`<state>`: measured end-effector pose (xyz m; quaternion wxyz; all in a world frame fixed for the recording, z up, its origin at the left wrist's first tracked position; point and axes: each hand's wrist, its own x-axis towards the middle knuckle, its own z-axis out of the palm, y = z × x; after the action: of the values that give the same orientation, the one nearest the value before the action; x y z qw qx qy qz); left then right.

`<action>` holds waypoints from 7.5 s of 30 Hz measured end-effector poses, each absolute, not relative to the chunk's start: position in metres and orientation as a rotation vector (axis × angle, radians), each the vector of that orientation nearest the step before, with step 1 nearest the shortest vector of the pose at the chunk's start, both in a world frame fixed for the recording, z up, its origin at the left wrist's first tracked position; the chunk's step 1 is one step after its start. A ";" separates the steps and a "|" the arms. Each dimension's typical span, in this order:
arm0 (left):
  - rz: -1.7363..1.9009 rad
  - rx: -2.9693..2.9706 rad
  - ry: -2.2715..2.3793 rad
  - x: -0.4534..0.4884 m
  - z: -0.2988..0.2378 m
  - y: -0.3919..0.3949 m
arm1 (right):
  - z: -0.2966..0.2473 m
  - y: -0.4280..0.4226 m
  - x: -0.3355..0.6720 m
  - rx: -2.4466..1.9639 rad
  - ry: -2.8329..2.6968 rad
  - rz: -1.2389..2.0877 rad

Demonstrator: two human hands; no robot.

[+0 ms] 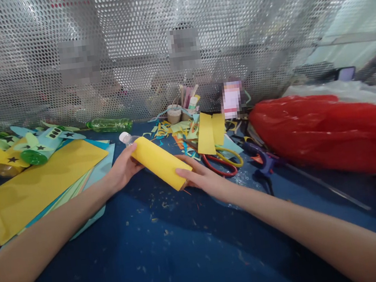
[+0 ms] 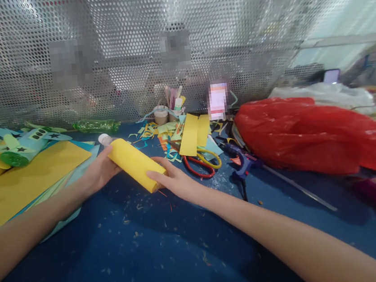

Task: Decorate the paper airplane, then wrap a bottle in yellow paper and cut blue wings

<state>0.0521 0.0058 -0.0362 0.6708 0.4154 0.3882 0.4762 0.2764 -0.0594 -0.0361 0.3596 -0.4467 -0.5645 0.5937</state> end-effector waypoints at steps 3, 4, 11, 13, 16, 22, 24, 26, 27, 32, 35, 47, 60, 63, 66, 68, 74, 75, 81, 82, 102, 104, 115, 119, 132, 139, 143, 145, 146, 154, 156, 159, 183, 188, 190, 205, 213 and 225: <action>1.125 0.955 0.860 0.049 -0.042 0.010 | -0.040 -0.057 0.279 -1.224 -1.611 1.309; 1.135 0.955 0.860 0.049 -0.043 0.011 | -0.041 -0.057 0.280 -1.240 -1.651 1.232; 1.117 0.985 0.918 0.050 -0.043 0.008 | -0.041 -0.053 0.284 -1.175 -1.970 0.788; 1.096 1.154 1.027 0.049 -0.042 0.005 | -0.036 -0.049 0.286 -1.184 -2.079 0.644; 1.053 1.573 1.219 0.047 -0.046 0.002 | -0.025 -0.038 0.301 -1.332 -2.134 0.351; 0.915 2.525 1.041 0.048 -0.054 -0.009 | -0.004 -0.010 0.362 -2.099 -2.101 -0.515; 0.762 2.767 0.861 0.050 -0.054 -0.014 | -0.004 -0.004 0.378 -2.331 -2.049 -0.496; 0.612 2.914 0.731 0.052 -0.052 -0.017 | -0.006 0.000 0.388 -2.420 -2.043 -0.444; 0.574 2.950 0.699 0.052 -0.052 -0.019 | -0.008 0.002 0.390 -2.426 -2.055 -0.423; 0.813 2.944 0.622 0.048 -0.051 -0.020 | -0.014 0.008 0.394 -2.330 -2.121 -0.413; 0.930 2.971 0.521 0.046 -0.051 -0.020 | -0.014 0.011 0.397 -2.187 -2.143 -0.406; 1.129 3.057 0.955 0.055 -0.056 -0.024 | 0.021 0.004 0.402 -1.564 -1.632 -0.324; 1.225 2.996 1.077 0.047 -0.056 -0.022 | 0.013 -0.067 0.297 -0.976 -2.260 0.970; 1.127 3.037 0.940 0.046 -0.061 -0.017 | 0.014 -0.083 0.289 -0.966 -2.576 1.167; 1.099 2.937 0.965 0.046 -0.063 -0.011 | 0.013 -0.088 0.286 -1.046 -2.605 1.290; 1.132 2.856 0.978 0.045 -0.063 -0.009 | 0.013 -0.087 0.287 -1.078 -2.574 1.352; 1.192 2.805 1.076 0.046 -0.059 -0.010 | 0.013 -0.070 0.295 -1.108 -2.498 1.493; 1.214 2.795 1.107 0.046 -0.058 -0.011 | 0.013 -0.066 0.297 -1.110 -2.498 1.512; 1.313 2.584 1.316 0.043 -0.054 -0.013 | 0.010 -0.052 0.311 -1.188 -2.524 1.607; 1.317 2.538 1.365 0.043 -0.053 -0.012 | 0.008 -0.050 0.312 -1.180 -2.526 1.626; 0.540 3.175 0.291 0.060 -0.051 -0.027 | 0.004 -0.036 0.324 -1.921 -2.408 0.248; 0.533 3.171 0.296 0.059 -0.051 -0.027 | 0.002 -0.025 0.339 -2.067 -2.280 -0.163; 0.502 3.113 0.164 0.059 -0.049 -0.026 | -0.006 0.016 0.424 -2.113 -2.292 -0.533; 0.501 3.112 0.164 0.059 -0.048 -0.027 | -0.020 0.021 0.428 -2.039 -2.316 -0.428; 0.489 3.137 0.180 0.060 -0.048 -0.027 | -0.005 0.017 0.427 -2.046 -2.017 -0.486; 0.486 3.142 0.174 0.059 -0.048 -0.027 | 0.000 0.008 0.411 -2.304 -2.111 -0.482; 0.470 3.146 0.184 0.059 -0.049 -0.027 | 0.004 0.003 0.401 -2.429 -2.158 -0.474; 0.474 3.143 0.182 0.059 -0.049 -0.027 | 0.005 0.000 0.395 -2.482 -2.185 -0.475; 0.475 3.141 0.180 0.059 -0.049 -0.027 | 0.005 -0.001 0.392 -2.506 -2.195 -0.468; 0.494 3.143 0.160 0.059 -0.049 -0.026 | 0.004 -0.009 0.382 -2.532 -2.292 -0.425; 0.505 3.144 0.156 0.059 -0.049 -0.026 | 0.005 -0.012 0.379 -2.532 -2.328 -0.416; 0.508 3.145 0.163 0.060 -0.049 -0.026 | 0.006 -0.016 0.374 -2.522 -2.330 -0.414; 0.500 3.134 0.154 0.059 -0.050 -0.026 | 0.027 -0.018 0.373 -2.478 -1.846 -0.651; 0.514 3.134 0.148 0.060 -0.051 -0.026 | 0.058 -0.032 0.380 -2.195 -1.647 -0.627; 0.523 3.128 0.142 0.060 -0.050 -0.026 | 0.063 -0.034 0.386 -1.999 -1.611 -0.556; 0.583 3.018 0.189 0.061 -0.052 -0.026 | 0.012 -0.013 0.332 -1.196 -1.002 1.111; 0.559 2.994 0.110 0.062 -0.050 -0.030 | -0.021 -0.030 0.300 -1.089 -0.920 1.318; 1.492 2.695 0.893 0.066 -0.045 -0.056 | -0.043 -0.038 0.289 -1.037 -1.054 1.253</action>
<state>0.0660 -0.0557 -0.0447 -0.0329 0.8398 0.2782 0.4650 0.2895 -0.0375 -0.0431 0.5662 -0.4412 -0.4482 0.5329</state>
